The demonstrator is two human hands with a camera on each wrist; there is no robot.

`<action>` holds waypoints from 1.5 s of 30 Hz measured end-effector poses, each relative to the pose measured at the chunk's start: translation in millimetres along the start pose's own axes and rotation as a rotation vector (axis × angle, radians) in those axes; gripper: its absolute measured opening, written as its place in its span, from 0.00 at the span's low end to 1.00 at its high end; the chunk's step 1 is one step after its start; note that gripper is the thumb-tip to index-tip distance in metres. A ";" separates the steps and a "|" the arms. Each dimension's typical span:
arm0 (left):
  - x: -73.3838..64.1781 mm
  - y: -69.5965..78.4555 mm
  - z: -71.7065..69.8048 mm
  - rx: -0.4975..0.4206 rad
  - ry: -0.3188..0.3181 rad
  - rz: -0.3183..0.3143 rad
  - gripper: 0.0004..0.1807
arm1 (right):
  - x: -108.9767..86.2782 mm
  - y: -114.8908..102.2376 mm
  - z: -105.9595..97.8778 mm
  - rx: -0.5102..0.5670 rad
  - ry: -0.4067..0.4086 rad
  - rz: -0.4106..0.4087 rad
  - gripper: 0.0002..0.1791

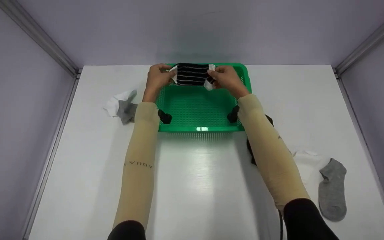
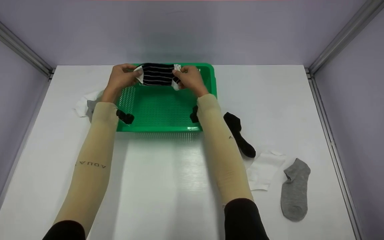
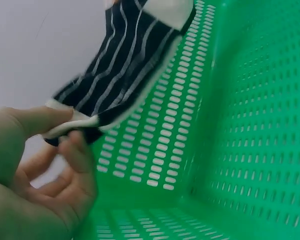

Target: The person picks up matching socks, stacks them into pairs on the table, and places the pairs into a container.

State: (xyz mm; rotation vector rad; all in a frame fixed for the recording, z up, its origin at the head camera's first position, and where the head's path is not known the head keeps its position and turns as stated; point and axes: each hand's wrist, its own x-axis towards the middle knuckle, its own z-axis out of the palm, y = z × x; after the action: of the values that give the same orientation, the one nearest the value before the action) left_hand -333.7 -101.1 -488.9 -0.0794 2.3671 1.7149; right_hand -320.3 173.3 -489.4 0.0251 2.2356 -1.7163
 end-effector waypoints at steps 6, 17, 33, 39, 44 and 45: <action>2.2 0.0 15.7 0.259 -0.127 -0.069 0.21 | 1.2 5.6 -2.3 -0.110 -0.018 0.055 0.23; 14.0 -11.0 28.2 0.312 -0.153 -0.200 0.20 | 9.4 19.7 -4.1 -0.125 -0.012 0.277 0.29; 17.2 -28.6 31.0 0.372 -0.055 -0.215 0.25 | 10.3 37.4 7.3 -0.150 0.130 0.308 0.14; 12.7 -30.2 30.6 0.423 -0.078 -0.249 0.22 | 10.2 38.0 12.0 -0.252 0.140 0.330 0.05; 10.0 -28.0 32.4 0.435 -0.094 -0.287 0.14 | 11.4 39.2 12.9 -0.301 0.174 0.313 0.10; 10.1 -27.5 33.0 0.437 -0.097 -0.291 0.13 | 11.7 39.5 12.5 -0.306 0.179 0.307 0.10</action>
State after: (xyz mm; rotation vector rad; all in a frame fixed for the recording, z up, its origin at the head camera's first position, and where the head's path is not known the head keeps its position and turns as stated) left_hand -334.2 -77.9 -526.4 -0.2481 2.4535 1.0282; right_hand -320.2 170.4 -532.4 0.4428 2.4458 -1.2448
